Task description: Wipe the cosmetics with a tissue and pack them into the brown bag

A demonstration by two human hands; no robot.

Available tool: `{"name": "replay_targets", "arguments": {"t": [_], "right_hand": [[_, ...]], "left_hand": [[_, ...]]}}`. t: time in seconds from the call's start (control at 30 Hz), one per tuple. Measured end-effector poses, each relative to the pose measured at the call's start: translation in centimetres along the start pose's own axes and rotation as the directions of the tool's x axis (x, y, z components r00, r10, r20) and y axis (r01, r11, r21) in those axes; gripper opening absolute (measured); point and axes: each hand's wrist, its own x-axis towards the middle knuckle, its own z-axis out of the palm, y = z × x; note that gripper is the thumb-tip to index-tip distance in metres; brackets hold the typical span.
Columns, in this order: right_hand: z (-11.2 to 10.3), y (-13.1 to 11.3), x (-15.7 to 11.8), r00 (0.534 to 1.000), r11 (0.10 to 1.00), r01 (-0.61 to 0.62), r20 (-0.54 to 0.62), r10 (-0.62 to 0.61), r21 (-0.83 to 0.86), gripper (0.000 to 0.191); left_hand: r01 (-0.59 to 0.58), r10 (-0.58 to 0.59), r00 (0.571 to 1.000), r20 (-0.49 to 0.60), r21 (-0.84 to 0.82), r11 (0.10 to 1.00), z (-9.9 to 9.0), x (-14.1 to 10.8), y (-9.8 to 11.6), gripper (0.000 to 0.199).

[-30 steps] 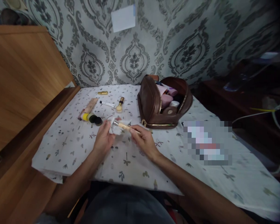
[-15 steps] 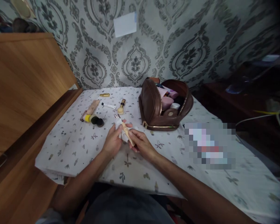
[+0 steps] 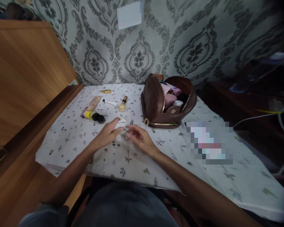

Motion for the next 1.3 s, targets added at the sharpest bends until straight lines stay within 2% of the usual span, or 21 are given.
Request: {"name": "replay_targets", "arguments": {"t": [0.07,0.13,0.23,0.33,0.43,0.6,0.73,0.93,1.0,1.07,1.13,1.2,1.3], "right_hand": [[-0.1,-0.1,0.0,0.998,0.999,0.046,-0.032,-0.045,0.015,0.046],[-0.1,0.1,0.1,0.997,0.996,0.078,-0.020,-0.079,-0.040,0.039],[0.0,0.8,0.2,0.993,0.976,0.114,-0.004,-0.117,-0.184,0.019],[0.0,1.4,0.3,0.995,0.970,0.102,0.014,-0.101,-0.222,0.013],[-0.1,1.7,0.4,0.997,0.980,0.074,0.029,-0.070,-0.183,0.016],[-0.1,1.4,0.3,0.999,0.988,0.008,0.051,0.000,-0.157,0.030],[-0.1,0.9,0.2,0.999,0.983,-0.019,0.044,0.028,-0.184,0.037],[-0.3,0.7,0.3,0.999,0.984,-0.041,0.016,0.044,-0.172,0.038],[-0.4,0.8,0.4,0.998,0.990,-0.055,0.002,0.056,-0.131,0.040],[-0.5,0.8,0.4,0.998,0.994,-0.064,0.007,0.065,-0.090,0.041],[-0.5,0.9,0.5,0.998,0.995,-0.068,0.013,0.069,-0.069,0.040],[-0.4,0.9,0.5,0.998,0.996,-0.062,-0.001,0.062,-0.066,0.037],[-0.2,1.2,0.6,0.998,0.997,-0.052,-0.038,0.050,-0.052,0.030]], "left_hand": [[-0.106,0.072,0.991,0.108,0.352,0.930,-0.8,-0.5,-0.3,0.012],[-0.215,0.109,0.968,0.224,0.529,0.821,-0.8,-1.0,-0.7,0.015],[-0.303,0.128,0.941,0.312,0.618,0.725,0.1,-1.8,-1.5,0.016],[-0.331,0.147,0.933,0.328,0.626,0.706,1.0,-2.4,-2.1,0.025],[-0.337,0.173,0.935,0.310,0.620,0.708,1.3,-2.8,-2.5,0.031],[-0.334,0.172,0.936,0.307,0.619,0.711,0.8,-3.2,-3.2,0.025],[-0.319,0.159,0.940,0.301,0.616,0.720,-0.8,-3.9,-4.0,0.022],[-0.324,0.200,0.940,0.276,0.544,0.774,-3.6,-5.0,-5.2,0.041],[-0.283,0.176,0.956,0.236,0.566,0.775,-4.2,-5.2,-5.4,0.047],[-0.217,0.161,0.976,0.145,0.603,0.767,-4.5,-5.2,-5.3,0.051],[-0.149,0.179,0.984,0.016,0.630,0.762,-4.4,-5.1,-4.8,0.053],[-0.123,0.211,0.975,-0.068,0.626,0.770,-3.8,-4.7,-3.9,0.053],[-0.167,0.234,0.972,-0.038,0.591,0.789,-1.8,-4.1,-2.3,0.056]]}}
